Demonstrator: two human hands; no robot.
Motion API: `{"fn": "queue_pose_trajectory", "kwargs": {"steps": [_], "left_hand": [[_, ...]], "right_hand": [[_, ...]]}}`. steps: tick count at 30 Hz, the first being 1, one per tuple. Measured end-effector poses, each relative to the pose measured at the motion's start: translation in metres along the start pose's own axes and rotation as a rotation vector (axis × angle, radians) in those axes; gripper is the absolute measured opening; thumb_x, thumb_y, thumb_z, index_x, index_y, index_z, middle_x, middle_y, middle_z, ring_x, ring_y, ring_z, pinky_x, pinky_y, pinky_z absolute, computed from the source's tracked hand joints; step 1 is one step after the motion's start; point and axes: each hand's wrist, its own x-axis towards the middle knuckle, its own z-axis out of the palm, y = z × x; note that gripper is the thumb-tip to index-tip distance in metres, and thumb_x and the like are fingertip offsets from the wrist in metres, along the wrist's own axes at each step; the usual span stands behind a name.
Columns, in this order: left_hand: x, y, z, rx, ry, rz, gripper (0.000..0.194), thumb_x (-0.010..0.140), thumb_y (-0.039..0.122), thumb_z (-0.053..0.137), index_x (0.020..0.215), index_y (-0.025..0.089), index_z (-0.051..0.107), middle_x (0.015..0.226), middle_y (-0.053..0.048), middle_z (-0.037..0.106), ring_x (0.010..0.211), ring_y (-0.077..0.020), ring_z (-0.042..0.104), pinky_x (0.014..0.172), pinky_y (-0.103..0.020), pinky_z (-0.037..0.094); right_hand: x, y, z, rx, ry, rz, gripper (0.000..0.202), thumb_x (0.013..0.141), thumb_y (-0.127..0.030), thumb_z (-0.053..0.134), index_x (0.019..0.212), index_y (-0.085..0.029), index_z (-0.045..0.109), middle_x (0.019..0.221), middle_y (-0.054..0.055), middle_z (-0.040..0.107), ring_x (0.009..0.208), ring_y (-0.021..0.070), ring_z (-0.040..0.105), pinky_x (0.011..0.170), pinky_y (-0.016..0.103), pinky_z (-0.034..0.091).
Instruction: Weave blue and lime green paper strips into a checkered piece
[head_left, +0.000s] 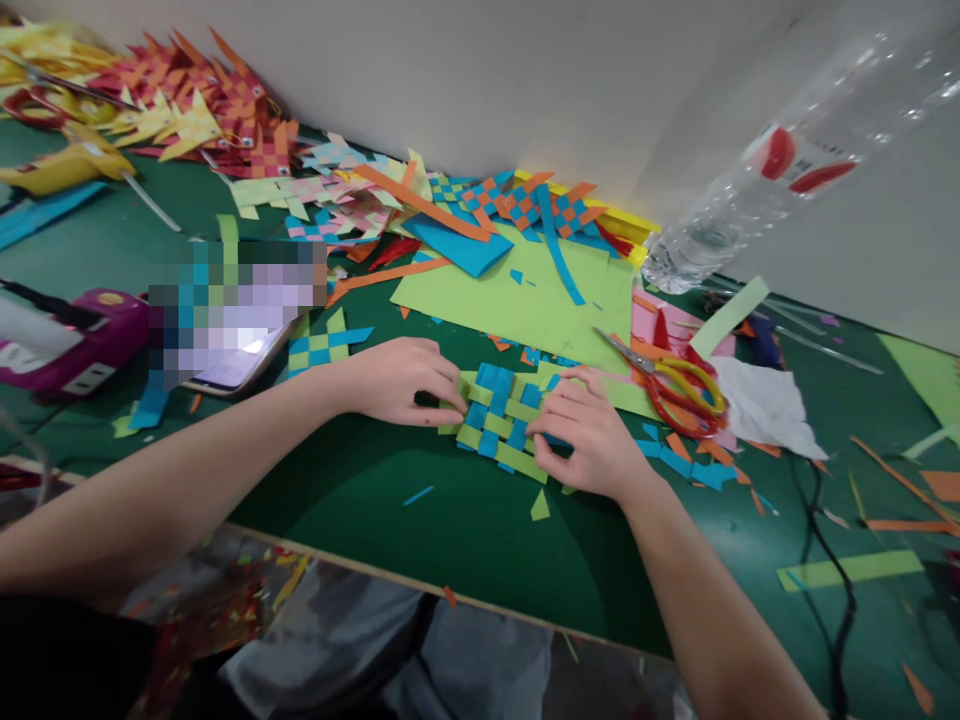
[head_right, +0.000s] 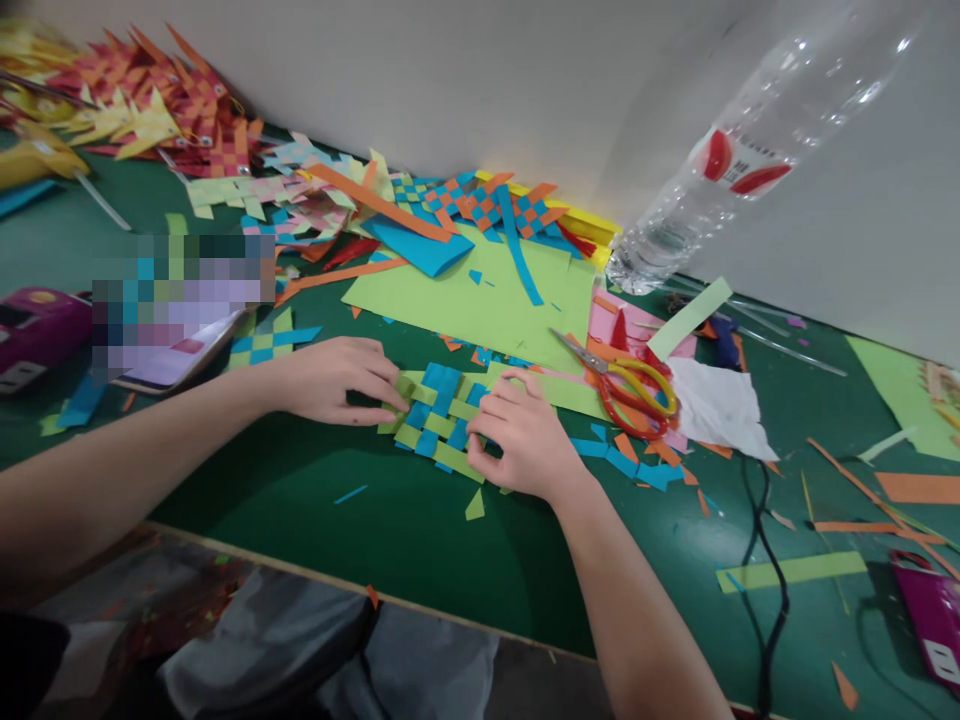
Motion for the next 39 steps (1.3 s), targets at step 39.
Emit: {"fn": "queue_pose_trajectory", "kwargs": {"steps": [39], "left_hand": [[0.009, 0.02, 0.006, 0.059, 0.226, 0.024, 0.015, 0.088, 0.03, 0.054, 0.082, 0.021, 0.064, 0.088, -0.004, 0.069, 0.088, -0.0163, 0.061, 0.085, -0.032, 0.044]], "right_hand": [[-0.003, 0.013, -0.007, 0.075, -0.041, 0.022, 0.019, 0.082, -0.04, 0.063, 0.077, -0.022, 0.067, 0.071, 0.001, 0.061, 0.074, 0.0173, 0.054, 0.088, 0.04, 0.04]]}}
